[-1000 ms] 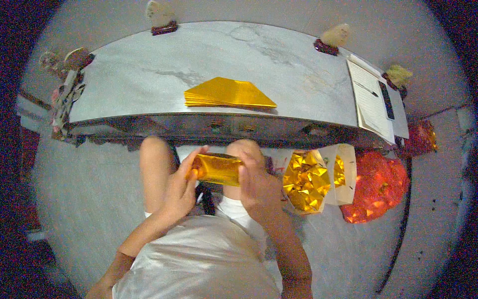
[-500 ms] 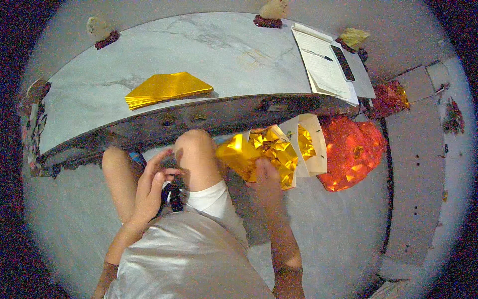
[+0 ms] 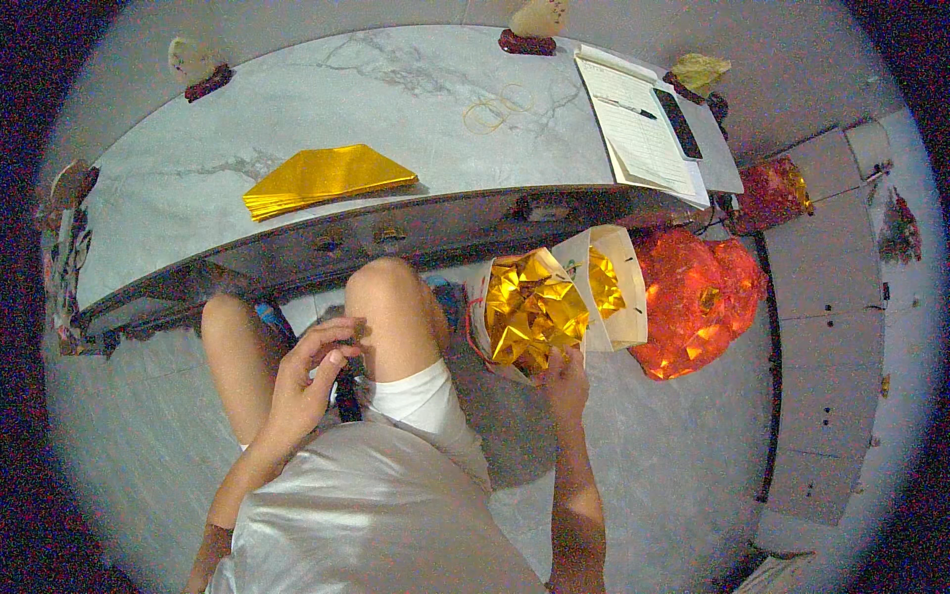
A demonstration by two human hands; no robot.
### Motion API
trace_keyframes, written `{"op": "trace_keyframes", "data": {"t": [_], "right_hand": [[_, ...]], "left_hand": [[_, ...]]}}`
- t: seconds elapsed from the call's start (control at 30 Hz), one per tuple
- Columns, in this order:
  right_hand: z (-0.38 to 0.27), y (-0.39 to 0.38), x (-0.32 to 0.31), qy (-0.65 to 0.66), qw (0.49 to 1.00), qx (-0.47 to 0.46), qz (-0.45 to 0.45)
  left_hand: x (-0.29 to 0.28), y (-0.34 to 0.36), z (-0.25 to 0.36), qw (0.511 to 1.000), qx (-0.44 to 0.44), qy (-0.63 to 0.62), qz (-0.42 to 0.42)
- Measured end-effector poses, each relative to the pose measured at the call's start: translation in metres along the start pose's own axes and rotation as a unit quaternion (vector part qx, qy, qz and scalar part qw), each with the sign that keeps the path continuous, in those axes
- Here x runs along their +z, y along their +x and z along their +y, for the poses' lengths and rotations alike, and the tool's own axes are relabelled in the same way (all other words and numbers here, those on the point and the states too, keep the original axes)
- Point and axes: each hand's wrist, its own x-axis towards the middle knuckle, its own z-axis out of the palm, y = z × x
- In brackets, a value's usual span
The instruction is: The person sits on the floor and repeatedly folds square sheets of gold-colored paper into smaller shapes. They pick up a sheet, fold it in half, and then fold it again, placing the finished folded piece into a white box on the floor. The process is repeated continuously with multiple sheets.
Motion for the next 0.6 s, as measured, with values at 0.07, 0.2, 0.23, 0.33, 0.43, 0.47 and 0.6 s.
{"op": "trace_keyframes", "data": {"t": [0.07, 0.2, 0.23, 0.33, 0.43, 0.47, 0.6], "right_hand": [[-0.031, -0.018, -0.009, -0.088, 0.994, -0.066, -0.009], [-0.056, -0.037, -0.001, -0.204, 0.94, -0.267, -0.05], [-0.052, -0.036, 0.004, -0.211, 0.918, -0.333, -0.049], [-0.049, -0.027, 0.016, -0.228, 0.91, -0.344, -0.043], [-0.058, -0.018, 0.02, -0.251, 0.92, -0.297, -0.039], [-0.057, -0.014, 0.019, -0.26, 0.915, -0.305, -0.042], [-0.051, -0.004, 0.019, -0.309, 0.9, -0.295, -0.079]], "left_hand": [[-0.001, -0.001, -0.001, 1.0, -0.006, 0.004, 0.0], [-0.001, -0.002, 0.002, 0.999, -0.038, -0.001, -0.005], [-0.001, -0.002, 0.002, 0.999, -0.045, -0.005, -0.007], [-0.001, -0.004, -0.001, 0.999, -0.037, -0.015, 0.0], [-0.006, -0.006, 0.0, 0.999, -0.042, -0.009, -0.008], [-0.006, -0.006, -0.002, 0.999, -0.041, -0.009, -0.003], [-0.003, -0.006, -0.005, 0.999, -0.04, -0.013, 0.005]]}}
